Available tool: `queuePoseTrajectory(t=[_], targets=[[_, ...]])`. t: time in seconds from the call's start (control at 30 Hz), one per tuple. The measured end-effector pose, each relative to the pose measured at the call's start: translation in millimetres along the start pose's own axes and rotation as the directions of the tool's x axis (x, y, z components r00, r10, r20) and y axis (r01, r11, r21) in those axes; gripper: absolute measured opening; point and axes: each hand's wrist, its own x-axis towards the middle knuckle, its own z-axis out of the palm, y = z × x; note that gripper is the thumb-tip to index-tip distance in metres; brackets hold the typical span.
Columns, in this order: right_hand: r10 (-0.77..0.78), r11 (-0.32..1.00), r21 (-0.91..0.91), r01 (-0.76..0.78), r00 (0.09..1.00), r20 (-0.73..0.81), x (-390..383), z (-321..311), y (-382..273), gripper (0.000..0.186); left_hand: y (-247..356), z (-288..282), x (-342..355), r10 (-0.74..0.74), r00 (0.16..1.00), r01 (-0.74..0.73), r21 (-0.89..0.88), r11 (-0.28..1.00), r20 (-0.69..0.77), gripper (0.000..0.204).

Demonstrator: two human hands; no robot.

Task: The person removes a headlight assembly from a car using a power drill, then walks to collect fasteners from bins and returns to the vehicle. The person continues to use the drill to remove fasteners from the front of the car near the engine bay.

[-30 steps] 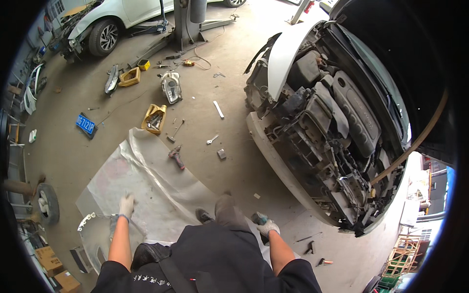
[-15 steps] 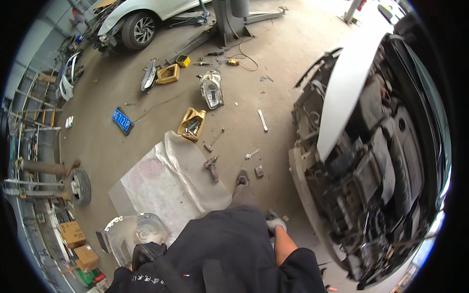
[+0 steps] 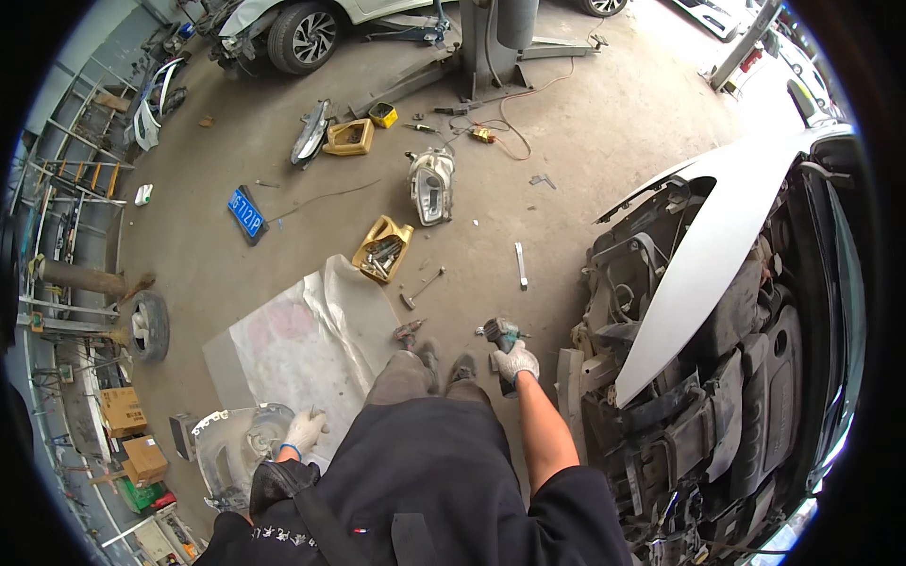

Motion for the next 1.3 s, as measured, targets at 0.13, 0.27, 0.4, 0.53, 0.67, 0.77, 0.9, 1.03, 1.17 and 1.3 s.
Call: queuePoseTrajectory(t=[0.13,0.27,0.4,0.53,0.67,0.77,0.9,1.03,1.17,1.3], targets=[[0.116,0.992,-0.066,-0.11,0.989,0.096,-12,12,8,0.075,3,-11,39,-0.019,1.0,0.019,-0.047,0.999,0.004,0.033],[0.265,0.955,-0.188,-0.231,0.946,0.188,-16,37,40,0.075,18,-36,70,-0.024,0.999,0.023,0.034,0.999,0.022,0.032],[0.427,0.904,-0.149,-0.401,0.862,0.272,-41,34,36,0.069,22,-62,119,-0.043,0.996,0.033,0.122,0.992,0.082,0.034],[0.523,0.852,-0.117,-0.511,0.842,0.132,-35,51,22,0.068,19,-86,188,0.025,0.989,-0.057,0.224,0.973,0.143,0.037],[0.502,0.864,-0.066,-0.499,0.864,0.04,17,61,-7,0.077,81,-101,248,-0.024,0.99,-0.015,0.272,0.962,0.141,0.038],[0.373,0.924,-0.09,-0.372,0.928,-0.003,82,62,-58,0.071,82,-70,334,0.151,0.981,-0.184,0.352,0.918,0.119,0.038],[0.241,0.97,-0.041,-0.242,0.97,-0.022,220,99,-97,0.077,158,-2,428,0.269,0.937,-0.305,0.144,0.942,0.222,0.036],[0.183,0.983,-0.011,-0.183,0.983,-0.005,365,157,-142,0.063,237,81,511,0.196,0.902,0.07,-0.578,0.813,0.385,0.023],[0.053,0.99,-0.115,-0.083,0.969,-0.242,478,224,-156,0.055,268,179,617,0.297,0.92,-0.089,-0.605,0.791,0.254,0.021],[-0.028,0.989,-0.143,-0.027,0.928,-0.371,586,264,-130,0.053,314,234,658,0.528,0.842,-0.363,-0.611,0.703,0.108,0.02]])
